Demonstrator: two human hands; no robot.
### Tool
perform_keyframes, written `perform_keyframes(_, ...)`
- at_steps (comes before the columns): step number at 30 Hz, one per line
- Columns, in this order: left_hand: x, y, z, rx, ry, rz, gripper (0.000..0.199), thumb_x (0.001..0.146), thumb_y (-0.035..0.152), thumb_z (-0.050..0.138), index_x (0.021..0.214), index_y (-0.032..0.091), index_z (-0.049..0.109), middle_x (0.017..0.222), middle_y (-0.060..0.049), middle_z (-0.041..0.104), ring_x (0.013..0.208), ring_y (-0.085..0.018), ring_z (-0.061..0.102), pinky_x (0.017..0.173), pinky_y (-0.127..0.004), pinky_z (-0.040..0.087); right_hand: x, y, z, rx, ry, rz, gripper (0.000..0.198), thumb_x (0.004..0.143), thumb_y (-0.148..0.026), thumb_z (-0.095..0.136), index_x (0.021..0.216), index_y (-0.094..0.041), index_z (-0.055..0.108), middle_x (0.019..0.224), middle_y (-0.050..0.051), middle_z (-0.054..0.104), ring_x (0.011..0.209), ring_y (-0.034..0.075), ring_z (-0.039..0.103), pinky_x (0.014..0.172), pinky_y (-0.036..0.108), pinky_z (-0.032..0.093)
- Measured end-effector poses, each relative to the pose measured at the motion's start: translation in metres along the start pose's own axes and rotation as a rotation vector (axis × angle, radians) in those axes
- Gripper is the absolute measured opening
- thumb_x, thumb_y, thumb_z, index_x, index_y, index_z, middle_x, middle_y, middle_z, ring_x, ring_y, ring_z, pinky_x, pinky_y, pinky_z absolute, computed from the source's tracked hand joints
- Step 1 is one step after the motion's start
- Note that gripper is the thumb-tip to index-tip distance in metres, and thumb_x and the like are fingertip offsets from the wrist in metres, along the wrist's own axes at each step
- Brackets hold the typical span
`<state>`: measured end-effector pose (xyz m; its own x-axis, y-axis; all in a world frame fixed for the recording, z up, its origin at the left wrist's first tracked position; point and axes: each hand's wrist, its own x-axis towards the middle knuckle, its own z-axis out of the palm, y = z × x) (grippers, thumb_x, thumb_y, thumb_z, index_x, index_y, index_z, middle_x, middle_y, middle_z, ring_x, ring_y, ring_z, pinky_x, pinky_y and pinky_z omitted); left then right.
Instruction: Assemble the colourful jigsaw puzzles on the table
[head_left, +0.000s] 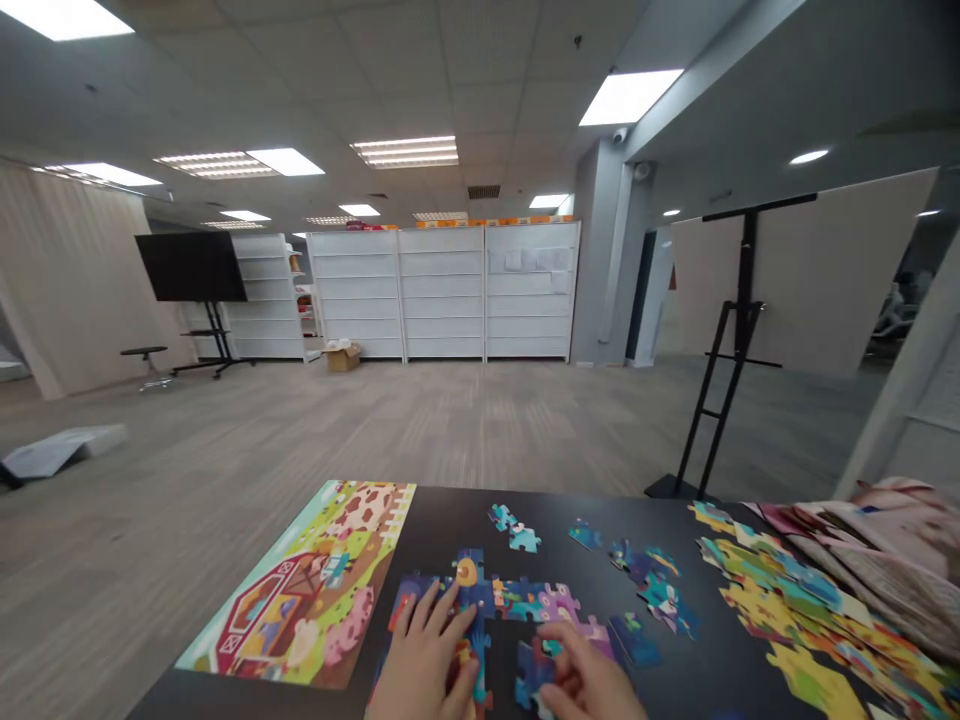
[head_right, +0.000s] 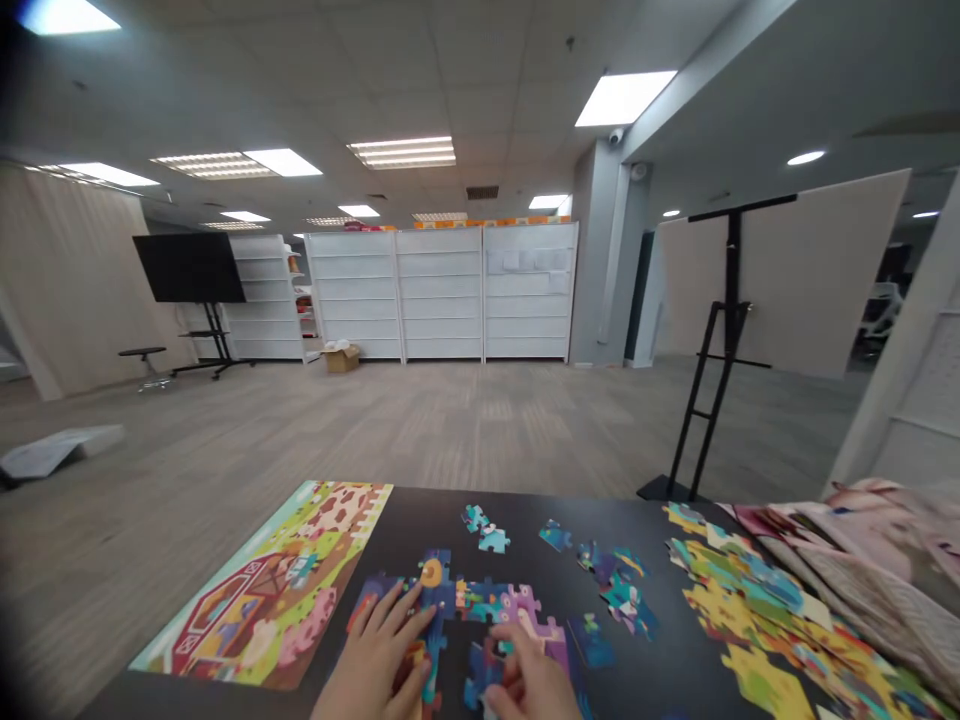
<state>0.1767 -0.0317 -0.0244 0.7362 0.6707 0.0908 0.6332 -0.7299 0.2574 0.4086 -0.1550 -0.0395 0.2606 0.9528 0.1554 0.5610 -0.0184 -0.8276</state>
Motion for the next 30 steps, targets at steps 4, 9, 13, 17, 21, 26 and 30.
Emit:
perform_keyframes(4, -0.002, 0.001, 0.0, -0.003, 0.017, 0.008, 0.049, 0.096, 0.037, 0.051, 0.145, 0.039, 0.048, 0.159, 0.001, 0.036, 0.146, -0.035, 0.033, 0.115, -0.065, 0.03, 0.022, -0.009, 0.036, -0.328, 0.031, -0.164, 0.048, 0.076, -0.013, 0.055, 0.12, -0.026, 0.067, 0.107, 0.007, 0.074, 0.097, 0.024, 0.071, 0.088, 0.033, 0.055)
perform_keyframes(9, 0.001, 0.0, 0.001, -0.018, -0.011, -0.003, 0.051, 0.094, 0.037, 0.053, 0.145, 0.039, 0.049, 0.158, 0.0, 0.037, 0.146, -0.036, 0.032, 0.116, -0.065, 0.028, 0.031, -0.015, 0.03, -0.531, 0.022, -0.164, 0.036, 0.088, -0.016, 0.049, 0.113, -0.023, 0.073, 0.108, 0.013, 0.069, 0.102, 0.028, 0.069, 0.088, 0.038, 0.056)
perform_keyframes(13, -0.001, 0.004, -0.003, -0.049, -0.002, -0.015, 0.053, 0.093, 0.035, 0.055, 0.145, 0.038, 0.049, 0.159, 0.0, 0.037, 0.146, -0.036, 0.031, 0.117, -0.064, 0.026, 0.028, -0.026, 0.028, -0.568, -0.018, -0.211, 0.036, 0.093, -0.015, 0.044, 0.113, -0.024, 0.073, 0.101, 0.011, 0.067, 0.095, 0.026, 0.068, 0.084, 0.038, 0.056)
perform_keyframes(17, -0.006, 0.009, -0.006, -0.071, 0.029, -0.037, 0.049, 0.094, 0.035, 0.053, 0.143, 0.037, 0.051, 0.158, 0.0, 0.039, 0.147, -0.034, 0.031, 0.118, -0.063, 0.024, 0.02, -0.03, 0.029, -0.517, -0.006, -0.223, 0.035, 0.093, -0.015, 0.044, 0.113, -0.019, 0.072, 0.104, 0.012, 0.066, 0.098, 0.026, 0.066, 0.086, 0.039, 0.056)
perform_keyframes(21, -0.011, 0.012, -0.008, -0.07, 0.047, -0.041, 0.047, 0.096, 0.037, 0.051, 0.143, 0.039, 0.051, 0.158, 0.002, 0.04, 0.147, -0.032, 0.031, 0.118, -0.062, 0.023, 0.014, -0.026, 0.029, -0.455, 0.035, -0.273, 0.038, 0.088, -0.016, 0.052, 0.122, -0.017, 0.068, 0.12, 0.016, 0.063, 0.114, 0.028, 0.061, 0.099, 0.043, 0.053)
perform_keyframes(26, -0.01, 0.011, -0.01, -0.066, 0.047, -0.038, 0.047, 0.096, 0.037, 0.052, 0.143, 0.038, 0.05, 0.158, 0.001, 0.04, 0.147, -0.033, 0.031, 0.118, -0.061, 0.024, 0.016, -0.018, 0.028, -0.435, 0.024, -0.321, 0.031, 0.089, -0.018, 0.055, 0.115, -0.022, 0.071, 0.125, 0.013, 0.066, 0.118, 0.029, 0.061, 0.104, 0.047, 0.049)
perform_keyframes(30, -0.004, 0.003, -0.001, -0.05, 0.034, -0.009, 0.049, 0.094, 0.036, 0.055, 0.144, 0.039, 0.05, 0.158, 0.001, 0.04, 0.145, -0.034, 0.034, 0.117, -0.062, 0.028, 0.022, -0.005, 0.03, -0.438, 0.041, -0.352, 0.028, 0.087, -0.018, 0.06, 0.112, -0.024, 0.072, 0.117, 0.01, 0.07, 0.11, 0.026, 0.067, 0.095, 0.038, 0.055)
